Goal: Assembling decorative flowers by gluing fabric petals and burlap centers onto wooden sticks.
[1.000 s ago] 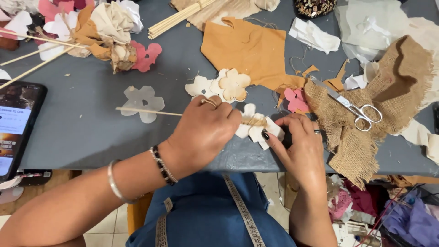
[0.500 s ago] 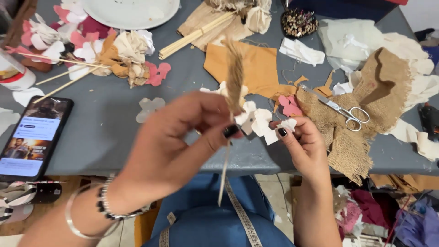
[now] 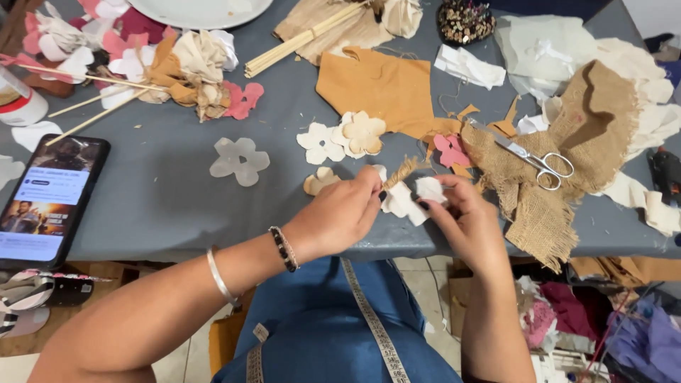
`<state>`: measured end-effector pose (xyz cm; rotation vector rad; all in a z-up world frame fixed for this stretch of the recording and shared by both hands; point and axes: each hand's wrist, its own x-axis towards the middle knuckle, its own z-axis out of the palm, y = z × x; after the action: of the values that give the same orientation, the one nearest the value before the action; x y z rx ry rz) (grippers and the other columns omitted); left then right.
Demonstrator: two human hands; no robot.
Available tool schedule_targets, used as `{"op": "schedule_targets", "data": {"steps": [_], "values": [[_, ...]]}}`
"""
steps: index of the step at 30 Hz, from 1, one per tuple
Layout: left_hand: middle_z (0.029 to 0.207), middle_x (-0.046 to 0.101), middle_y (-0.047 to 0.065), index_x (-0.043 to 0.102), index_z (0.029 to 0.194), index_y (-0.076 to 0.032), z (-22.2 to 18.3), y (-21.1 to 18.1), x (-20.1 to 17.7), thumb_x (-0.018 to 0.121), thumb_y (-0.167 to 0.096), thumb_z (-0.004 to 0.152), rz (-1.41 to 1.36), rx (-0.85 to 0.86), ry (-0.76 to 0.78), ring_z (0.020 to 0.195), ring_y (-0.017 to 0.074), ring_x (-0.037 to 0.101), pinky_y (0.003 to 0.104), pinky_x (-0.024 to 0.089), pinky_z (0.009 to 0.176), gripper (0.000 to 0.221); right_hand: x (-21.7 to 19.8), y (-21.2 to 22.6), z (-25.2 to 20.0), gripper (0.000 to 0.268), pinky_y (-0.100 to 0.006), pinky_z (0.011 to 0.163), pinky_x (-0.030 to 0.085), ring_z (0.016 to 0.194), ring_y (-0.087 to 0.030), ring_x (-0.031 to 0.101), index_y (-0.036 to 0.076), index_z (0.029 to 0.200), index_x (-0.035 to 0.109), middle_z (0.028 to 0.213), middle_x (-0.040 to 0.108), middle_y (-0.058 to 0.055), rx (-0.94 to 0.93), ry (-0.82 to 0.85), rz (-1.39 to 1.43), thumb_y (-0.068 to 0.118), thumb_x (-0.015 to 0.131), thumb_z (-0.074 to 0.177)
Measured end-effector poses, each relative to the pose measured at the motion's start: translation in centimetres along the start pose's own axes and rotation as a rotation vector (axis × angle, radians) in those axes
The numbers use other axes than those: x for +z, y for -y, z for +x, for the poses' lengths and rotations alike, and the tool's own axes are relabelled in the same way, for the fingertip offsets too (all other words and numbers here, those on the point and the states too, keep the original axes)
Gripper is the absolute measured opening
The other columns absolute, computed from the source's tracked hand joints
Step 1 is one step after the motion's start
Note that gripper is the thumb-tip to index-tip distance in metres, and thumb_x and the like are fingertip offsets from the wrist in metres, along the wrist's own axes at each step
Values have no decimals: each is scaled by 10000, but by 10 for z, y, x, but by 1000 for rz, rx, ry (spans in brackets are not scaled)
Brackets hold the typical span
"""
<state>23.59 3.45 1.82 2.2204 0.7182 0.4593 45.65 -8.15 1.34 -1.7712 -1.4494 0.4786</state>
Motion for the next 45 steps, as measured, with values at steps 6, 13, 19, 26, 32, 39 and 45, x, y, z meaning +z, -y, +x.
{"op": "schedule_targets", "data": {"steps": [6,13,19,26,32,39,45], "values": [[733,687,171,481,1041,-102,-2,6,-2,466,-221,1007,-34,-47,42,798,442,725,502,565,688,125,-37,-26,-14,292,-466,945,535,1090,-319,683,-45,1285,628,1084,723,-251,-122,-316,39,-21,697,1002],[775,722,107,631,966,-120,-16,-46,-38,578,-308,959,-465,-20,-157,796,250,704,374,564,749,195,-14,-25,-9,345,-383,964,561,1037,-226,705,-55,1276,597,1037,736,-191,-90,-275,503,-22,678,942],[745,665,91,664,966,-6,-35,-75,-43,684,-144,968,-969,118,-352,742,107,598,264,545,703,139,9,-8,-1,359,-331,881,577,941,-164,695,-38,1222,635,969,754,-164,-102,-143,599,-25,744,881],[1068,745,18,692,1135,-78,-50,-55,-24,618,-131,999,-600,181,-340,965,102,693,262,581,880,164,22,-18,-1,289,-237,857,519,929,-111,644,32,1227,591,1022,713,-73,-133,-75,843,112,699,970],[1058,799,35,677,1255,-71,-37,-17,21,627,-207,977,-656,-21,-406,740,125,756,245,611,739,313,23,-17,4,342,-406,844,565,919,-242,673,93,1244,540,1018,651,-134,-306,41,1186,45,721,958],[787,569,-28,648,1282,-48,-37,-18,40,607,-210,1028,-877,61,-406,695,83,542,253,558,670,304,41,7,12,324,-255,754,525,852,-124,647,74,1215,542,966,672,-79,-257,148,881,70,717,942],[1017,690,91,575,1242,-12,-42,-16,48,604,-147,1024,-1034,74,-373,776,155,673,286,617,777,258,49,10,10,225,-235,636,504,715,-98,605,47,1124,597,889,670,-34,-109,193,1067,145,722,965]]}}
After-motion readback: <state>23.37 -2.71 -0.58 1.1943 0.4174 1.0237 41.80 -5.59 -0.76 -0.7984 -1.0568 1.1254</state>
